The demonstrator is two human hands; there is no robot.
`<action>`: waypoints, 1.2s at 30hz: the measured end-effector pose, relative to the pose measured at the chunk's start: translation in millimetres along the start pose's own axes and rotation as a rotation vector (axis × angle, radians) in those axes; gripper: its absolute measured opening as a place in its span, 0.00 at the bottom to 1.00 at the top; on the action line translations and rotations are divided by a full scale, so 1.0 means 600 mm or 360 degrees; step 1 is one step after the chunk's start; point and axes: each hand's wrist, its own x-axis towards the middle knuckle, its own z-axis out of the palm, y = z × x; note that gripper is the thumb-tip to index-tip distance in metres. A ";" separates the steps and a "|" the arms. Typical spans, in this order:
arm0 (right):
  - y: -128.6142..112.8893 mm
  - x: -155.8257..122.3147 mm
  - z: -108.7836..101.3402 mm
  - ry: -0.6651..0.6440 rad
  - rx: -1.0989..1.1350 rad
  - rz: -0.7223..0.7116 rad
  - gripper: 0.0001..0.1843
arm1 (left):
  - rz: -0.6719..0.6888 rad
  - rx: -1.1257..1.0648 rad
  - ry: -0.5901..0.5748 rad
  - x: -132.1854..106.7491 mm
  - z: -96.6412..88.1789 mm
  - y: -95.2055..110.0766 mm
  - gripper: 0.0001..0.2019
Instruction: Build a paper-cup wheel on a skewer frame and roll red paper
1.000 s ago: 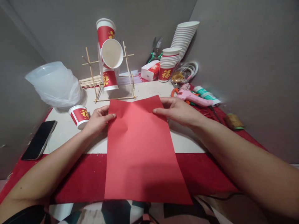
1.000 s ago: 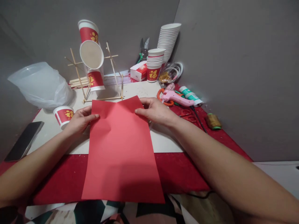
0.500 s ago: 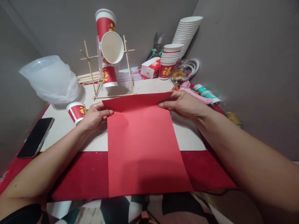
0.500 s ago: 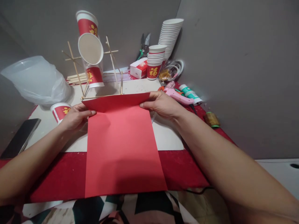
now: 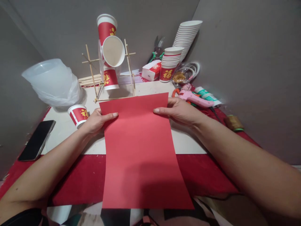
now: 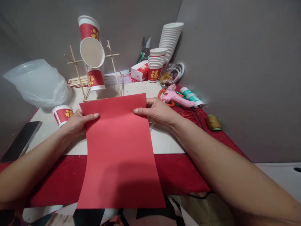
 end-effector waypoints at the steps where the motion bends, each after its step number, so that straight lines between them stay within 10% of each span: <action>1: 0.000 -0.001 0.002 0.0007 -0.0019 0.0013 0.20 | 0.0007 0.0008 0.0004 0.000 -0.001 -0.001 0.19; 27: -0.017 -0.012 0.023 0.0060 0.0246 -0.0192 0.06 | 0.0149 0.0066 -0.0033 0.005 -0.001 0.009 0.09; 31: -0.017 -0.008 0.021 0.0169 0.0239 -0.0278 0.05 | 0.0343 0.0190 0.0129 0.013 -0.013 0.024 0.24; 36: -0.014 -0.007 0.015 0.0164 0.0027 -0.0426 0.04 | 0.1031 0.0371 0.0480 -0.015 -0.002 0.052 0.13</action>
